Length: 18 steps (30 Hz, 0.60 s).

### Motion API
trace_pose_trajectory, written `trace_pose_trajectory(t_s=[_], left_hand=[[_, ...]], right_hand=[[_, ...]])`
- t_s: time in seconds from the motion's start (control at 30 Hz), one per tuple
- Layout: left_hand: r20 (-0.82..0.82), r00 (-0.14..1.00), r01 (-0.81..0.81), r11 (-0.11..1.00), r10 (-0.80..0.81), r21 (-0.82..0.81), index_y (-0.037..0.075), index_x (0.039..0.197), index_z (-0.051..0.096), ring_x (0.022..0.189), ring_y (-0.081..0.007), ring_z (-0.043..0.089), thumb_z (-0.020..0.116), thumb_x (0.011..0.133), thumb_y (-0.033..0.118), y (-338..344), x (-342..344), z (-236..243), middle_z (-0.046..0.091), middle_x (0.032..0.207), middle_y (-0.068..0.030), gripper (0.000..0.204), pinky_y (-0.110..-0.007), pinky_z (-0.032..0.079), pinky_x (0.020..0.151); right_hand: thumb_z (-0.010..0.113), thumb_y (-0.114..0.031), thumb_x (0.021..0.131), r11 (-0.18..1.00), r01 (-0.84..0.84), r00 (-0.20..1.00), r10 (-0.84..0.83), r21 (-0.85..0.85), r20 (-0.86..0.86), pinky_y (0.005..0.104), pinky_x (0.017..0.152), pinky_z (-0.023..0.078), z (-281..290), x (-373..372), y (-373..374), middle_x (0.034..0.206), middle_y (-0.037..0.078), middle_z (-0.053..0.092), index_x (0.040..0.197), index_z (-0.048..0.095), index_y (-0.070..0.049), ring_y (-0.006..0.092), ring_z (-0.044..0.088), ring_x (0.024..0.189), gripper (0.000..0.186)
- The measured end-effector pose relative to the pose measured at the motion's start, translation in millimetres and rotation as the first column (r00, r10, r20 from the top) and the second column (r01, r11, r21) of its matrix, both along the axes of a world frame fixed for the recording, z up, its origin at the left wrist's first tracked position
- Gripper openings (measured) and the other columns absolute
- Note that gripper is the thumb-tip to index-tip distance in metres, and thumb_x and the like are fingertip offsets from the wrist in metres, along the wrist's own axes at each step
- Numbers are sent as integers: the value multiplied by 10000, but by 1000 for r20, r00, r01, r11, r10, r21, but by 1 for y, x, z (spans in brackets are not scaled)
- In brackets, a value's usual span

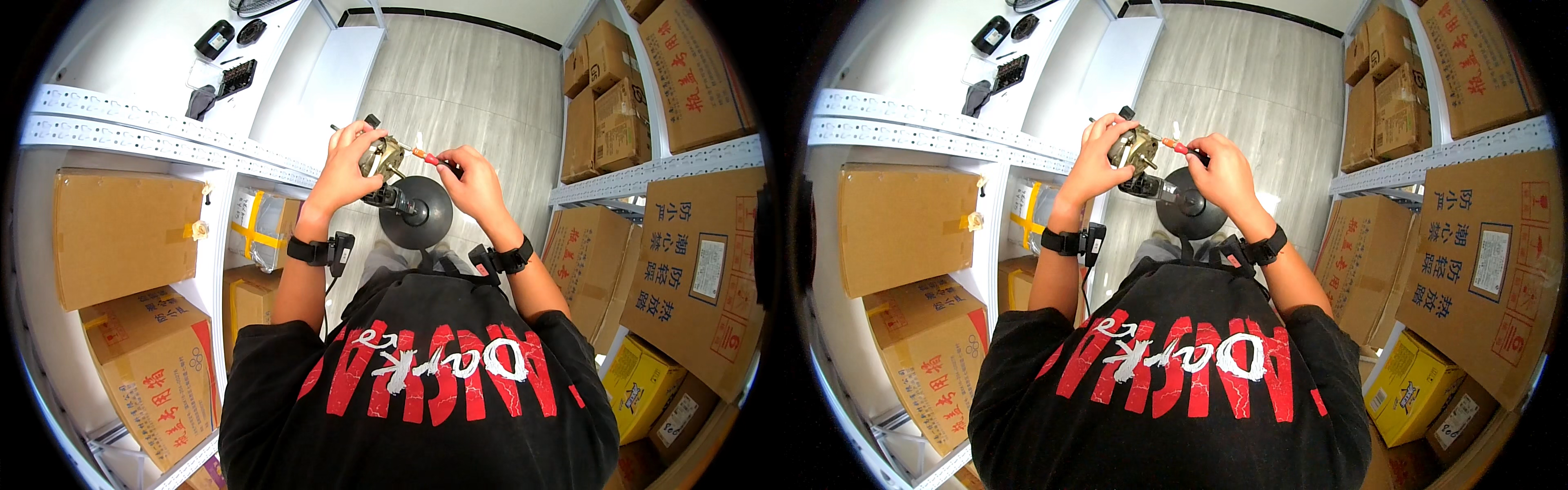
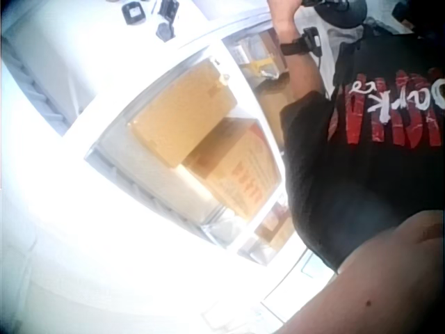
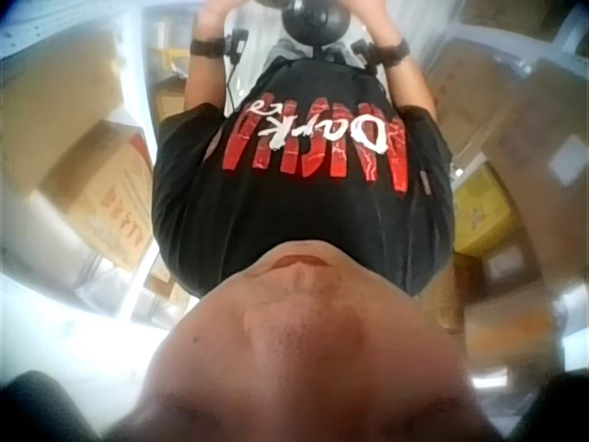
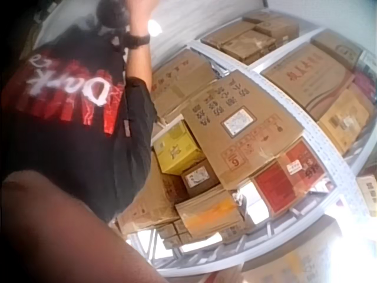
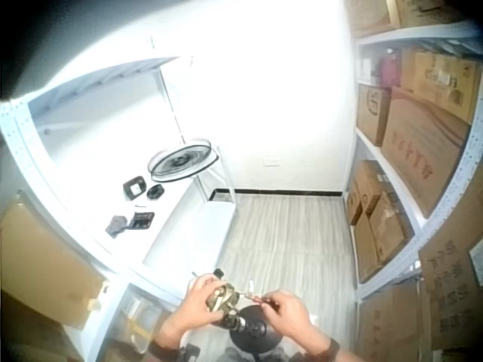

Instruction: The person uses a screwdriver to adjust a mechanical component clamped in a vise. They repeatedly tighten and loosen screws while rotating the object to access different sides.

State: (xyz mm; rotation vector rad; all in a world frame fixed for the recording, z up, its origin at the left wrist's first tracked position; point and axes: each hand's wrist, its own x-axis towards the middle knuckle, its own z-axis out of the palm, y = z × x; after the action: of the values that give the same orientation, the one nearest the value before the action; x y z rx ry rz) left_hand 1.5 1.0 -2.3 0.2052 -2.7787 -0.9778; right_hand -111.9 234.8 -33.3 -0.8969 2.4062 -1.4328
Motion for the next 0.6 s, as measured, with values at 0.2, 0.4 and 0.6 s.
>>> trace_pose_trajectory(t_s=[0.2, 0.4, 0.6], left_hand=[[-5, 1000, 8, 1000, -8, 1, 158, 1351, 642, 1344, -372, 411, 751, 660, 92, -1, 0, 0, 494, 1393, -111, 702, -462, 355, 1172], [1, 1000, 4, 1000, -4, 8, 135, 1337, 649, 1345, -374, 411, 752, 655, 77, 0, -1, 2, 496, 1375, -119, 693, -455, 367, 1168], [2, 1000, 3, 1000, -3, 4, 141, 1337, 649, 1351, -375, 406, 757, 653, 77, 0, -1, 0, 493, 1381, -120, 696, -458, 368, 1169]], right_hand=[[697, -160, 885, 1000, 13, 1000, -13, 2, 6, 413, 724, 523, 1, 0, 3, 897, 119, 666, 1017, 758, -36, 304, 655, 815, 190], [709, -182, 884, 1000, 21, 1000, -21, 7, 0, 413, 705, 517, 2, 0, 4, 877, 119, 654, 1003, 751, -34, 298, 648, 794, 195], [752, -253, 895, 998, 9, 999, -11, 55, 46, 367, 653, 480, 6, -3, -1, 817, 95, 619, 1010, 729, -30, 231, 594, 714, 251]])
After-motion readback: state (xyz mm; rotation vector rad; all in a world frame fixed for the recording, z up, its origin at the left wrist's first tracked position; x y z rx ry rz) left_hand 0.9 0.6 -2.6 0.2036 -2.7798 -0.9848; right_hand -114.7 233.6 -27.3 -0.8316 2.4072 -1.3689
